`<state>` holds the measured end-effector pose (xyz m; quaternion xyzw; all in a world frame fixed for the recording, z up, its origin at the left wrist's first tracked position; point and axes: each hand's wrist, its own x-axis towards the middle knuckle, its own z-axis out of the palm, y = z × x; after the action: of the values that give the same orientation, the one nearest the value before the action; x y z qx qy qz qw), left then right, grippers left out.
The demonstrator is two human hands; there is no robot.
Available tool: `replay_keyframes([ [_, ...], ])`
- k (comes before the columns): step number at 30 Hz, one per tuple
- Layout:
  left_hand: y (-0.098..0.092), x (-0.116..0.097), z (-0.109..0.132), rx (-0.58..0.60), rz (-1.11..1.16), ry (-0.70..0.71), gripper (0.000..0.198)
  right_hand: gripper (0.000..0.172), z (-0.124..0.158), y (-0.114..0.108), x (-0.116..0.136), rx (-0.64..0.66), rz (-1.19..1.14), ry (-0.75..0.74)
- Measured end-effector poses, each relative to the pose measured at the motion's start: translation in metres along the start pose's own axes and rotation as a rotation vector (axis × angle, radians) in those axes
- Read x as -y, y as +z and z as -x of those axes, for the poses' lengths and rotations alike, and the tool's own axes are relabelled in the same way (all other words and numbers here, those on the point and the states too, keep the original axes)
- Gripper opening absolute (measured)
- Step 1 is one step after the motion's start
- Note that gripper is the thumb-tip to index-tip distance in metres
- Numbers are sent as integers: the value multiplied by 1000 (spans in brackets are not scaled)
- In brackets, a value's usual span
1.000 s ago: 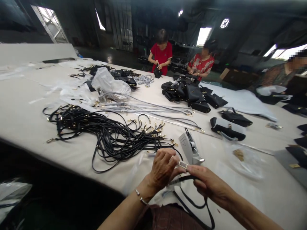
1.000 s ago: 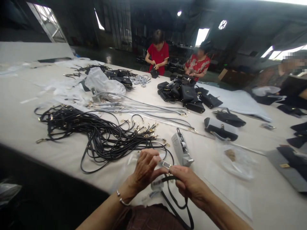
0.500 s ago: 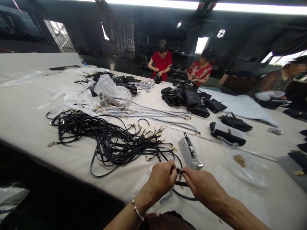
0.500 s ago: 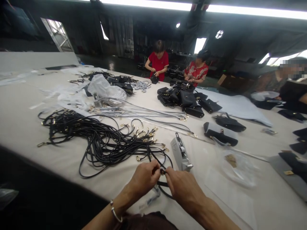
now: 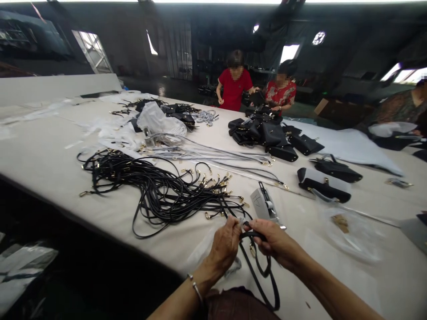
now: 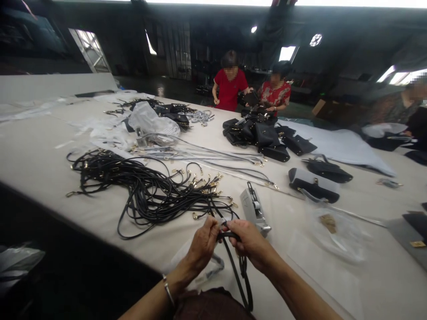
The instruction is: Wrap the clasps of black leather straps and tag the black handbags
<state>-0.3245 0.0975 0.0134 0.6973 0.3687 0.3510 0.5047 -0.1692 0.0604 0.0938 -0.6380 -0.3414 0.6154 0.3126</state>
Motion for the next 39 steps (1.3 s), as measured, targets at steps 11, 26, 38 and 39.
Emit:
replay_keyframes([
  [11, -9, -8, -20, -76, -344, 290, 23, 64, 10, -20, -1, 126, 264, 54],
  [26, -22, -39, -25, -178, -302, 320, 14, 29, 12, -9, -2, -77, 480, -236],
  [38, -21, -76, -35, -94, -389, 565, 21, 21, 62, -11, 57, -170, 1017, -332],
  [39, -25, -88, -36, -88, -384, 618, 24, 22, 71, -10, 66, -172, 1038, -317],
])
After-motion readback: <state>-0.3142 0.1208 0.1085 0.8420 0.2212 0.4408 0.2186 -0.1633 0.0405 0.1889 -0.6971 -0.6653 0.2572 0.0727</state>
